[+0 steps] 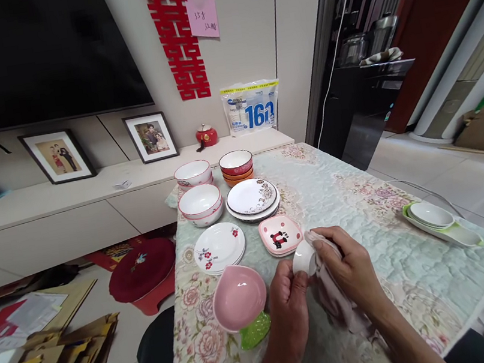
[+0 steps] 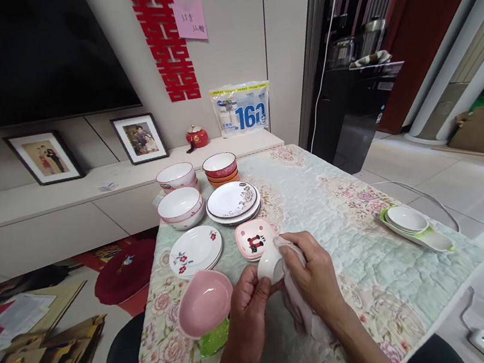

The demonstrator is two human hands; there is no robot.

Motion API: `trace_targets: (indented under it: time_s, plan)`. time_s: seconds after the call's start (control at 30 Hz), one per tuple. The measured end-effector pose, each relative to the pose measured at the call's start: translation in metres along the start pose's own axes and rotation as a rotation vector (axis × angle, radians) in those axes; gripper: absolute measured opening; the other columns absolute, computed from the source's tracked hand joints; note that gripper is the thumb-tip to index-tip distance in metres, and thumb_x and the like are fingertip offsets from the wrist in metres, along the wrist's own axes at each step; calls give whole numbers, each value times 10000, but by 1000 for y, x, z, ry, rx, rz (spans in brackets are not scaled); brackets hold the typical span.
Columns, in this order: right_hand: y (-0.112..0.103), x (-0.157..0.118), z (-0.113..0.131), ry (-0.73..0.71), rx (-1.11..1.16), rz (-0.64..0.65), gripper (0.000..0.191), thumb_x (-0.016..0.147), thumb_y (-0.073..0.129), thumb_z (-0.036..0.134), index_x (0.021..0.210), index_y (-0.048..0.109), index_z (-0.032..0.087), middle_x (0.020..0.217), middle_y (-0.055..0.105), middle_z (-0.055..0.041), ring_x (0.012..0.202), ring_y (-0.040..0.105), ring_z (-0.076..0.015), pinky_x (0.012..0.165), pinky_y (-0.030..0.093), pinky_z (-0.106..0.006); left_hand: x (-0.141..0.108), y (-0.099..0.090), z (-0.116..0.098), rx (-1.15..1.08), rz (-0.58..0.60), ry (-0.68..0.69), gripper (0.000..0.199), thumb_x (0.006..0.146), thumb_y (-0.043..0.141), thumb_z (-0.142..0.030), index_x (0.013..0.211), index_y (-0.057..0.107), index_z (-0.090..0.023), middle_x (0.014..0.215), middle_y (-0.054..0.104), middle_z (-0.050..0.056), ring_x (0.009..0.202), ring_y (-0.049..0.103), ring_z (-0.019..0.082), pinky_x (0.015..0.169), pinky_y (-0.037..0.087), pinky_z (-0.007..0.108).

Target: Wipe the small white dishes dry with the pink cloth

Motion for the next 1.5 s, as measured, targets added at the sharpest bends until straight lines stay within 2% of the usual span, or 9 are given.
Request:
trace_targets:
  time_s: [0.17, 0.4, 0.53, 0.63, 0.8, 0.9, 1.0, 1.2, 1.5]
  plan:
    - [4, -2, -27, 230, 106, 27, 250, 967, 571, 391, 1033, 708, 192, 936, 742, -58, 834, 683, -217, 749, 537, -328, 1, -2, -3, 46, -5, 33, 264, 921, 609, -406, 1025, 683, -175, 998, 730, 79, 903, 646, 244, 821, 539, 356]
    - [11, -15, 43, -218, -24, 84, 198, 949, 586, 198, 1115, 693, 210, 1021, 652, -78, 939, 659, -201, 798, 537, -308, 4, -3, -10, 188, -18, 13, 203, 894, 611, -379, 923, 675, -189, 874, 715, 36, 870, 625, 237, 792, 499, 340]
    - [20, -18, 51, -301, -3, 174, 250, 960, 566, 162, 1164, 697, 223, 1052, 632, -84, 953, 654, -188, 810, 543, -295, 3, 0, -12, 146, -24, 8, 170, 876, 625, -350, 911, 670, -190, 899, 709, 39, 917, 612, 240, 841, 481, 344]
    - [7, -8, 26, -167, 59, 57, 209, 941, 610, 224, 1117, 723, 234, 1048, 675, -74, 978, 658, -209, 848, 529, -323, 2, 1, -8, 96, -9, -10, 162, 863, 645, -344, 834, 650, -185, 804, 669, 22, 801, 586, 210, 742, 480, 313]
    - [10, -4, -37, 347, 437, 58, 295, 909, 670, 450, 1085, 758, 230, 1067, 762, -66, 958, 684, -234, 836, 527, -337, 3, 0, -2, -51, -1, -24, 217, 875, 661, -369, 960, 687, -171, 934, 714, 59, 856, 620, 213, 769, 506, 314]
    - [28, -12, -51, 587, 760, 120, 404, 851, 729, 510, 1145, 745, 234, 1081, 778, -65, 851, 696, -208, 731, 540, -306, 4, -2, 1, -115, -35, -23, 236, 869, 684, -382, 976, 703, -172, 935, 725, 60, 878, 628, 213, 804, 508, 318]
    - [34, -15, -53, 670, 925, 129, 421, 814, 777, 496, 1142, 745, 233, 1034, 785, -53, 780, 693, -180, 685, 540, -277, 5, 1, 3, -125, -2, -40, 267, 855, 701, -388, 1006, 718, -168, 957, 732, 67, 886, 626, 215, 818, 513, 326]
    - [21, -7, -44, 480, 675, 222, 360, 894, 698, 475, 1143, 752, 221, 1018, 777, -64, 844, 704, -206, 720, 549, -291, 5, 6, 1, -42, 94, -110, 295, 832, 715, -386, 1021, 721, -159, 930, 731, 64, 868, 625, 222, 751, 534, 316]
    - [27, -18, 32, -236, 65, 319, 330, 1006, 523, 214, 1290, 682, 266, 1375, 641, -81, 1285, 595, -220, 1061, 488, -336, 6, -4, -4, -2, -5, -69, 232, 862, 682, -345, 1012, 706, -168, 981, 727, 56, 932, 612, 228, 827, 507, 333]
Point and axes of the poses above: each hand's wrist, its own x-axis towards the middle knuckle, its own y-axis out of the palm, z = x × y, the point moved 9 cm from there along x, towards the middle knuckle
